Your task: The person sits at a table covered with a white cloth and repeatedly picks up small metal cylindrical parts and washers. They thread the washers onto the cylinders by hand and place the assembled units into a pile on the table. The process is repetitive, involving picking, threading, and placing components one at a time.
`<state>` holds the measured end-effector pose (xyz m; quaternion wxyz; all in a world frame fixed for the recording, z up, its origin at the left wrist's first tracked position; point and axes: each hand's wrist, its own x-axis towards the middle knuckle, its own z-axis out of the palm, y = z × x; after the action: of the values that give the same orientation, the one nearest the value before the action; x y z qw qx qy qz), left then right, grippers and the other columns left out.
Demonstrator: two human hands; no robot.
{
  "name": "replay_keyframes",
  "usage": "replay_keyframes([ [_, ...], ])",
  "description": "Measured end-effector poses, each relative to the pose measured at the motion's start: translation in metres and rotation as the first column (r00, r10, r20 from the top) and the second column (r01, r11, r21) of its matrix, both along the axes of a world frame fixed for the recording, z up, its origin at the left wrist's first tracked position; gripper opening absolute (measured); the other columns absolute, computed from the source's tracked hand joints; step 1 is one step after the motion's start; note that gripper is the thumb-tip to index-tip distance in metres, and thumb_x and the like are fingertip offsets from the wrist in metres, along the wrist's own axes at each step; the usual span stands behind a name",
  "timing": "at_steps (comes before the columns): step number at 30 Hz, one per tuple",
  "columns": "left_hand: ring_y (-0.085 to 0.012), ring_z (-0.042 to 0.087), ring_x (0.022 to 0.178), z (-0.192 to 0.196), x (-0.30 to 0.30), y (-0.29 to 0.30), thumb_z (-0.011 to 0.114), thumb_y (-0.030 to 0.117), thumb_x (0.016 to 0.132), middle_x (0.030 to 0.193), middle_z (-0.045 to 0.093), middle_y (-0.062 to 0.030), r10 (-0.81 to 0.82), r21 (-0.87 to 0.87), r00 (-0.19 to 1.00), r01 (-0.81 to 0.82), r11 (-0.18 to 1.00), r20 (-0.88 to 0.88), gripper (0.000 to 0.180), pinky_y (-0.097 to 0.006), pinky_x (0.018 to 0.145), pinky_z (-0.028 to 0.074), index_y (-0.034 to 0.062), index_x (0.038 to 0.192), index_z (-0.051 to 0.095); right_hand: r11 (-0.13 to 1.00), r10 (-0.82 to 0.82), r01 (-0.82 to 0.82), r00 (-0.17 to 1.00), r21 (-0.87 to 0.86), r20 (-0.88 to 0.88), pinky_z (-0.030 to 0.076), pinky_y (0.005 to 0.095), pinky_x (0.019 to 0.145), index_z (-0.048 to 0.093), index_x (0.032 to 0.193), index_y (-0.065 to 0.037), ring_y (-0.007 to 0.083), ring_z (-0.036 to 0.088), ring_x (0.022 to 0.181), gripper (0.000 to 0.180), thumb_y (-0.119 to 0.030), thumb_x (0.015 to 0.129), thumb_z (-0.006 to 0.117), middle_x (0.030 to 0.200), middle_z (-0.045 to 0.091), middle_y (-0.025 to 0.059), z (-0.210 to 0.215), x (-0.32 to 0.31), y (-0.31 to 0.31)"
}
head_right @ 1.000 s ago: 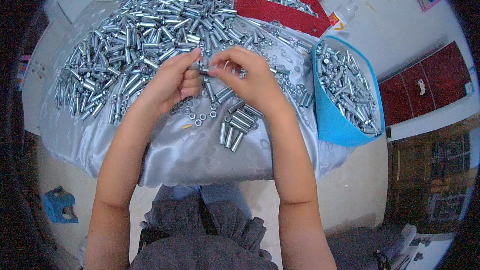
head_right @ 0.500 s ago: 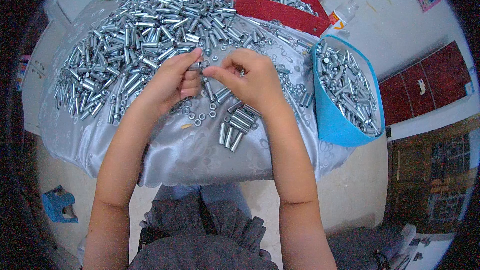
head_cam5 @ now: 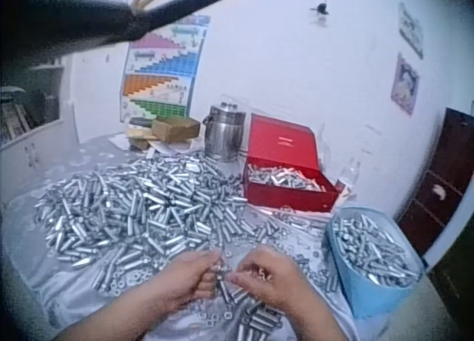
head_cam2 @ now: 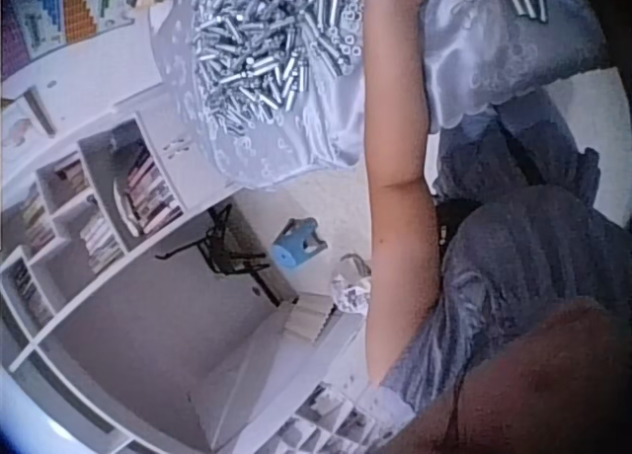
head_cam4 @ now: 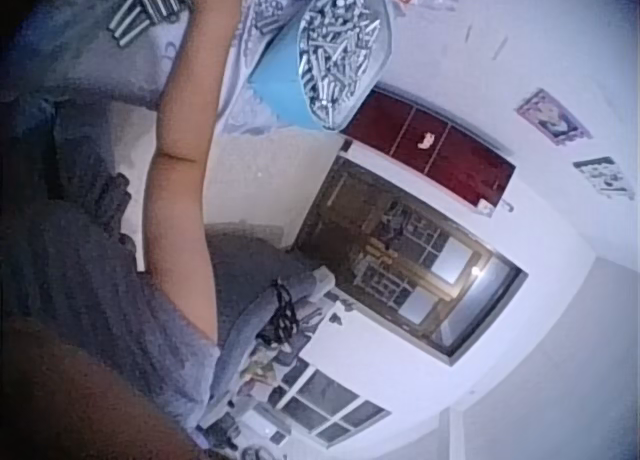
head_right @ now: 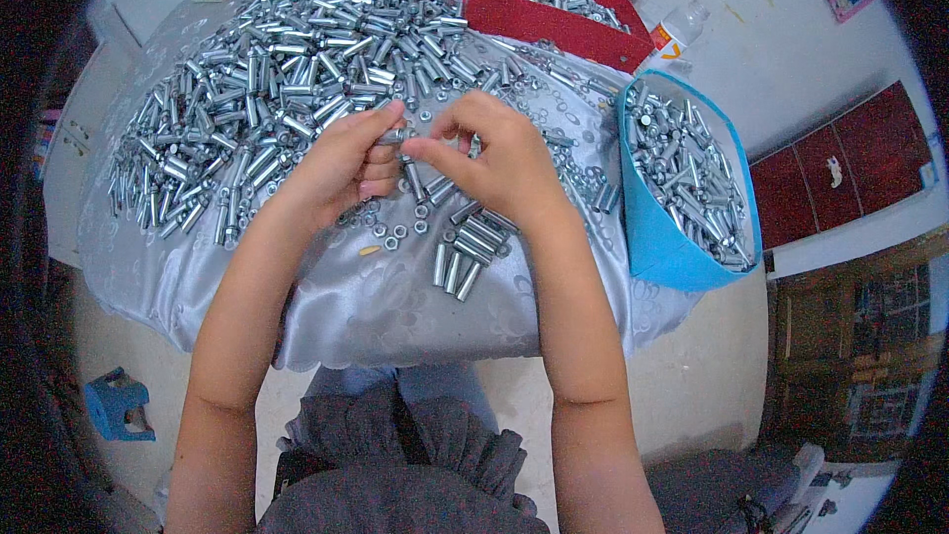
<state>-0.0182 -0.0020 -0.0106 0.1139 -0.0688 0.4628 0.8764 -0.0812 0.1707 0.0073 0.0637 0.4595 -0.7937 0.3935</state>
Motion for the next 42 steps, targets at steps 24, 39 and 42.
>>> replay_keyframes([
  [24, -0.0049, 0.034, 0.047, -0.004, 0.001, 0.015, 0.046, 0.026, 0.091, 0.057, 0.038, 0.0039, 0.202, -0.361, 0.908, -0.34, 0.868, -0.367, 0.024, -0.022, 0.043, 0.03, 0.0074, 0.076, 0.047, 0.997, 0.072, -0.071, 0.997, 0.043, -0.016, 0.043, 0.0359, 0.065, 0.054, 0.087, -0.001, 0.0319, 0.054, 0.074, 0.018, -0.019, 0.085, 0.052, 0.08, 0.053, 0.0158, -0.002, 0.012, -0.01],
  [39, -0.0098, 0.05, 0.066, -0.001, 0.012, 0.019, 0.058, 0.02, 0.083, 0.076, 0.056, -0.004, 0.047, -0.52, 0.748, -0.504, 0.69, -0.662, 0.018, -0.023, 0.061, 0.041, 0.0028, 0.087, 0.054, 0.887, -0.132, 0.261, 0.934, -0.381, 0.333, 0.032, 0.0203, 0.049, 0.057, 0.085, -0.004, 0.0037, 0.039, 0.056, 0.015, -0.019, 0.086, 0.055, 0.063, 0.049, -0.0036, 0.001, -0.003, -0.005],
  [42, -0.0069, 0.048, 0.065, 0.008, 0.021, 0.02, 0.065, 0.015, 0.076, 0.073, 0.055, 0.0006, -0.157, -0.684, 0.81, -0.352, 0.639, -0.564, 0.013, -0.021, 0.058, 0.039, 0.0047, 0.08, 0.058, 0.816, -0.11, 0.295, 0.923, -0.497, 0.368, 0.028, 0.0171, 0.047, 0.058, 0.085, -0.004, 0.0007, 0.037, 0.054, 0.012, -0.016, 0.085, 0.057, 0.06, 0.047, -0.0055, 0.004, -0.006, -0.002],
])
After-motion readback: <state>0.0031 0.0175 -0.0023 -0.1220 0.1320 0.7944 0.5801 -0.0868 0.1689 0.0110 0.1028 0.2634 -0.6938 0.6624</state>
